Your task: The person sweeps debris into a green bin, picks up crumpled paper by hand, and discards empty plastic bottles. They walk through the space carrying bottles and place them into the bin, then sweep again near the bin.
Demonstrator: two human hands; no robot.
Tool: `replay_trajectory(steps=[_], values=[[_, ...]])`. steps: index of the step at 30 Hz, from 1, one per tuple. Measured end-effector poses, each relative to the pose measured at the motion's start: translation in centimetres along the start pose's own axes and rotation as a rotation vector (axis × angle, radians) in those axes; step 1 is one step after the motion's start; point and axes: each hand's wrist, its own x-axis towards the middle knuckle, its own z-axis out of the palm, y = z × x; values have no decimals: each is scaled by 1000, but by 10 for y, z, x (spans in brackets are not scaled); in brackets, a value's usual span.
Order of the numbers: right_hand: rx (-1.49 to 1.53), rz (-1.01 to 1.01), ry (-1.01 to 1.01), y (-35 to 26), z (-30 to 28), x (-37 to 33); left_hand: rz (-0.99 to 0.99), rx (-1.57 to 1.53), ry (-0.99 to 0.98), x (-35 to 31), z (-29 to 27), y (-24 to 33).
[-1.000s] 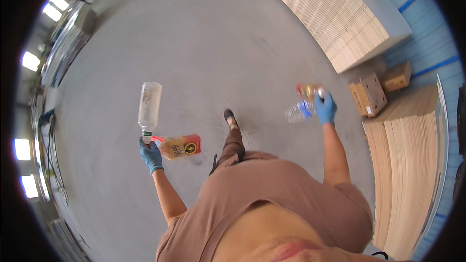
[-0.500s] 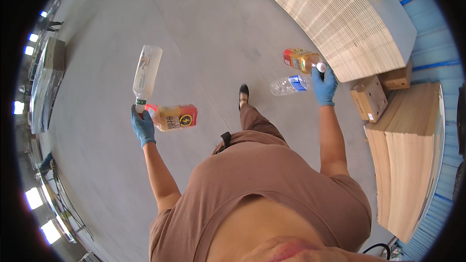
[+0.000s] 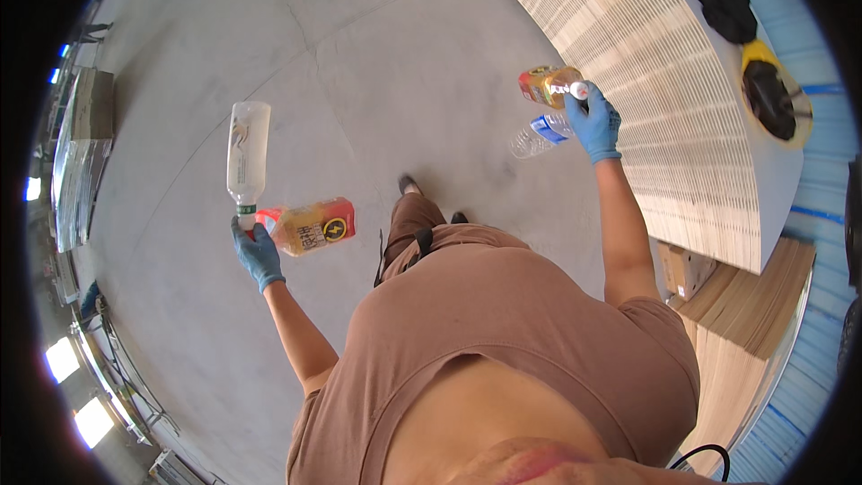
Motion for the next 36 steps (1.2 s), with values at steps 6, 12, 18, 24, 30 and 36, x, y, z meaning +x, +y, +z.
replay_trajectory(steps=[6,12,18,24,30,36], values=[[140,-45,211,-11,109,161,-68,36,-27,120,112,32],[49,-49,247,13,169,277,-133,88,-144,295,223,135],[-10,92,210,41,263,398,52,-35,-71,492,364,248],[-51,190,-93,62,363,579,58,-73,-40,631,476,341],[26,0,-4,38,476,817,-53,-54,-17,770,553,391],[88,43,79,4,594,1023,-42,20,-79,927,672,409]])
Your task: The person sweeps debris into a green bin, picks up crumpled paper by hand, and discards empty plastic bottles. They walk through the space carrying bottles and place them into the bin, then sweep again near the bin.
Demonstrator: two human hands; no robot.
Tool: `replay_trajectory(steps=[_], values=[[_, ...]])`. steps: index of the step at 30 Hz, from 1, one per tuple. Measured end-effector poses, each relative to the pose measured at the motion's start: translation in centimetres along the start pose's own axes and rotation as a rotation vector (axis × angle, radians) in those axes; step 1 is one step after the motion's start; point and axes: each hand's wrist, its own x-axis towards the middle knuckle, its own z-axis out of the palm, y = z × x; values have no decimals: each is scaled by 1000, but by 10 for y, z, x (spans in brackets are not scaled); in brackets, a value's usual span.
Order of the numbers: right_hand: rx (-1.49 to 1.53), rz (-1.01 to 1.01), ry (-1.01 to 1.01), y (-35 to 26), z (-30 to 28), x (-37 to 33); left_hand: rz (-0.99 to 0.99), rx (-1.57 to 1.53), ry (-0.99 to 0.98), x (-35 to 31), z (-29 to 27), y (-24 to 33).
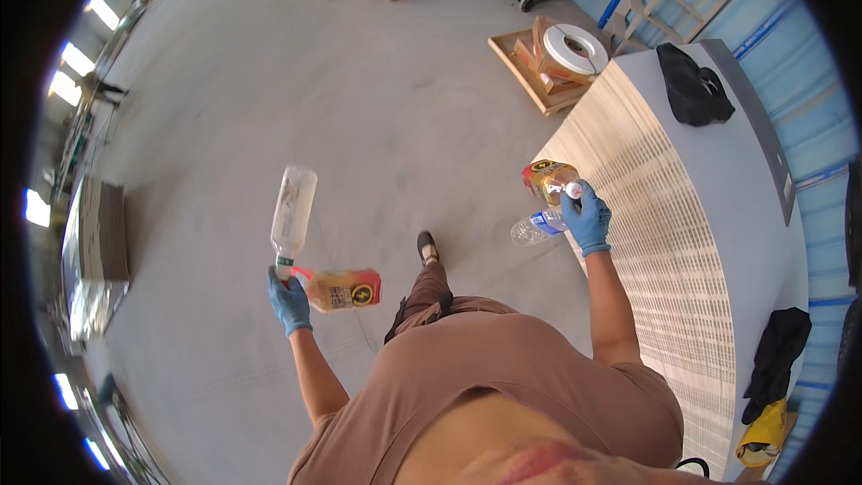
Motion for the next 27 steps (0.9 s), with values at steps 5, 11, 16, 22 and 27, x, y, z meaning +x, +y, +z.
replay_trajectory(steps=[5,11,16,22,27], values=[[-52,166,-31,-19,64,118,33,125,-81,185,77,83],[-125,255,53,-11,132,229,211,25,-91,390,155,215],[-183,270,-16,19,228,357,253,-27,-21,535,232,304],[-94,133,-88,26,341,576,215,-25,5,666,294,400],[42,78,-47,6,427,753,172,-55,18,764,350,458]])
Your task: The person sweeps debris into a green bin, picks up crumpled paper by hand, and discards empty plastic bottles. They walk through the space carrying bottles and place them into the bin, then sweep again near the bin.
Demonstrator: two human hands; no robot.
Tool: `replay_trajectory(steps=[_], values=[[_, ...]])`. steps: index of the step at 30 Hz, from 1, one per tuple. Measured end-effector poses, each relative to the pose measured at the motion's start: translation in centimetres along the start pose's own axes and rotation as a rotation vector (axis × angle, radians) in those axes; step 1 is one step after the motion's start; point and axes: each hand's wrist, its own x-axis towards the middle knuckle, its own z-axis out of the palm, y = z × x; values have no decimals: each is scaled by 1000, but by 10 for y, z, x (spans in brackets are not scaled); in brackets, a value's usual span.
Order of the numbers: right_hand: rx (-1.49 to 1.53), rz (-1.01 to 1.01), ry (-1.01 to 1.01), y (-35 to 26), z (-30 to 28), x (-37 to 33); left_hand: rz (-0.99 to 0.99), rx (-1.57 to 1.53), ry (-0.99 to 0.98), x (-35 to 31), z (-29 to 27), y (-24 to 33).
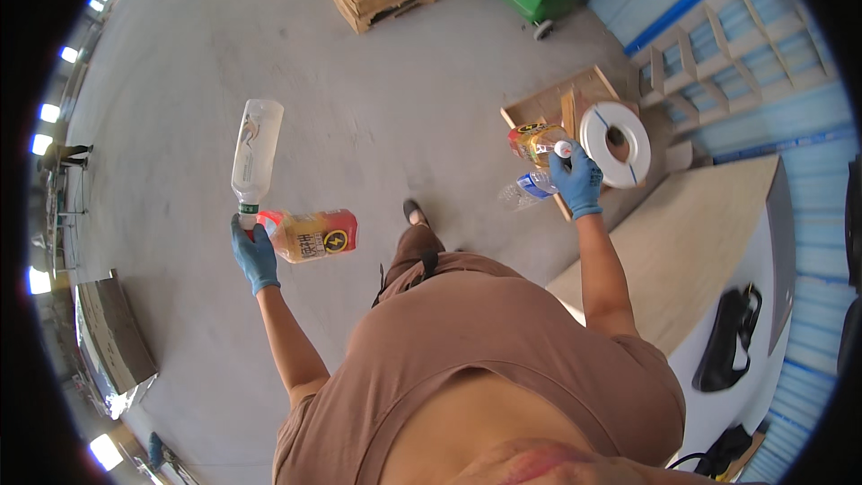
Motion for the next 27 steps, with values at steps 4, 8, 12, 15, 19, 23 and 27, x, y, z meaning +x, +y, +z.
replay_trajectory(steps=[4,8,12,15,19,23,27], values=[[42,9,115,-5,70,117,-17,-7,-34,105,78,23],[11,116,53,2,120,226,-10,-14,-73,233,171,70],[-3,191,78,6,157,321,86,-19,-96,361,252,141],[-1,258,84,17,184,381,151,-39,-114,445,309,197],[29,259,178,44,238,473,215,-80,-127,537,387,263],[65,238,180,58,289,585,249,-88,-103,614,447,313],[114,184,162,53,322,705,260,-162,-122,689,489,357]])
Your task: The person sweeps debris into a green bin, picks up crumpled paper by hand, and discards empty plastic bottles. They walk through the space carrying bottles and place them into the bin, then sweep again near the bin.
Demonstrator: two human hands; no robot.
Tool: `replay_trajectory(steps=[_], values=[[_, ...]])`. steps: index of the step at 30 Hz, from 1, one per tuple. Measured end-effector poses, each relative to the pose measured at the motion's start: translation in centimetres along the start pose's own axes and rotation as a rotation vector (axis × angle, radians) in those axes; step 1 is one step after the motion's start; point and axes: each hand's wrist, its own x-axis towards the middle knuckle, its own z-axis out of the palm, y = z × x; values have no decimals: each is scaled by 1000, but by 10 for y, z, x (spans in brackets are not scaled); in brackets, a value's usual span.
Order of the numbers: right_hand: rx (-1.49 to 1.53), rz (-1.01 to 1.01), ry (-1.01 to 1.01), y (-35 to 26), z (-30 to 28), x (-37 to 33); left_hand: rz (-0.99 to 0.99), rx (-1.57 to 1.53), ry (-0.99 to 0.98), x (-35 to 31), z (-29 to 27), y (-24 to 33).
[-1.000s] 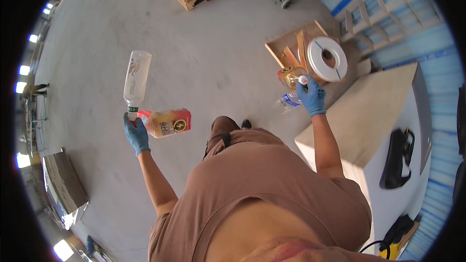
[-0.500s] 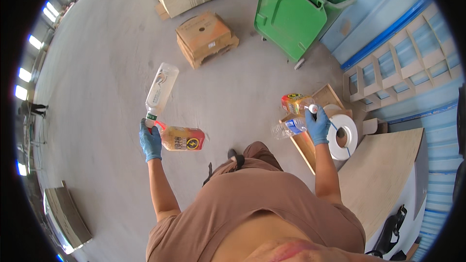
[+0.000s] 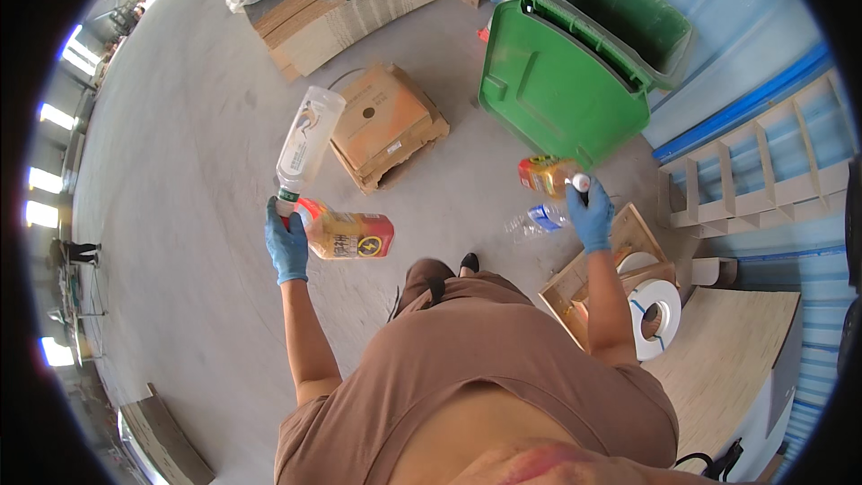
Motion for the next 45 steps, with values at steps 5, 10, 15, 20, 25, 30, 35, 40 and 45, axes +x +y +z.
replay_trajectory(steps=[5,10,15,20,25,30,35,40,45], values=[[101,-98,51,-18,54,130,49,-11,-6,110,65,13],[418,-5,155,-36,107,240,84,-97,-78,239,158,30],[518,25,215,-57,129,333,206,-103,-137,366,244,78],[440,46,386,-42,124,404,365,-156,-225,463,323,147],[381,27,480,-18,116,477,416,-139,-262,526,392,205],[459,-10,460,-4,115,552,479,-188,-330,577,446,248],[316,-86,532,11,111,625,551,-190,-403,628,508,285],[142,-240,808,35,129,692,644,-194,-505,692,604,322],[22,-206,880,75,174,800,672,-248,-560,768,718,350]])
